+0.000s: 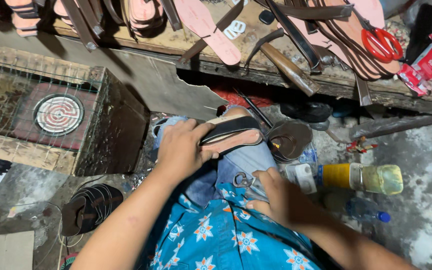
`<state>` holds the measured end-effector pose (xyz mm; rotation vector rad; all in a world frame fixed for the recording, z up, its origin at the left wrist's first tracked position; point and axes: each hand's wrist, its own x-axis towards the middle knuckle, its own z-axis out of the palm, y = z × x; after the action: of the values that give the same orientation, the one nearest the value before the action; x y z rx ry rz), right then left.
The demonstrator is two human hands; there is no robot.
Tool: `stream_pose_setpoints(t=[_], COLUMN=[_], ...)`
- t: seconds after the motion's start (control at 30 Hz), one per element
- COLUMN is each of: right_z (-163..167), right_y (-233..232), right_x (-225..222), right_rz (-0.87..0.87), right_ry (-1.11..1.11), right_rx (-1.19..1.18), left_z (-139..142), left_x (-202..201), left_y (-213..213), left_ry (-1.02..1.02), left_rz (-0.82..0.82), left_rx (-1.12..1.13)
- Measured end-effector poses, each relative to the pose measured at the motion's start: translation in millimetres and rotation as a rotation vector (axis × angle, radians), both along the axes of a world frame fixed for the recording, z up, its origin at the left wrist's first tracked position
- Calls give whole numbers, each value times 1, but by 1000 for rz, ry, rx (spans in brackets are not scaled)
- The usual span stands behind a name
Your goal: The person sits on the floor and works a black shoe upper over a sole on their lap, using pincers to pull and tuck the upper edge and a hammer to pound it in place. They turn the shoe over, work around the toe and sides, then place the shoe on a small heated plate in a wooden box.
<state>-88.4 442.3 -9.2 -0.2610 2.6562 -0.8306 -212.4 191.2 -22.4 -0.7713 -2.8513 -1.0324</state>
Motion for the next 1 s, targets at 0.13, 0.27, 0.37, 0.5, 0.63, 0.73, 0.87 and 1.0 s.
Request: stream_pose_setpoints(t=[0.13,0.27,0.37,0.5,0.63,0.73,0.87,1.0], right_z=[1,9,10,6,7,11,9,0], right_y=[1,18,23,11,-6,-12,-11,-3], right_x=[-6,-32,-47,-59,-63,-63,-62,-52], right_rz=[-348,-134,-22,-45,-10,36,38,66], right_ry=[-425,-176,-32,-159,-248,-163,-183,36], right_rx=[-138,48,22,252,516,492,486,391], left_z=[-16,-27,-31,-34,-36,-35,-37,-38], left_x=[3,4,8,24,34,40,45,44], left_y=[8,25,39,43,44,43,44,42], left_ry=[-3,119,133,224,329,363,408,392], left_rz=[-10,-53,-9,7,17,25,53,46], left_rx=[-31,75,26,-2,0,-28,-55,-31])
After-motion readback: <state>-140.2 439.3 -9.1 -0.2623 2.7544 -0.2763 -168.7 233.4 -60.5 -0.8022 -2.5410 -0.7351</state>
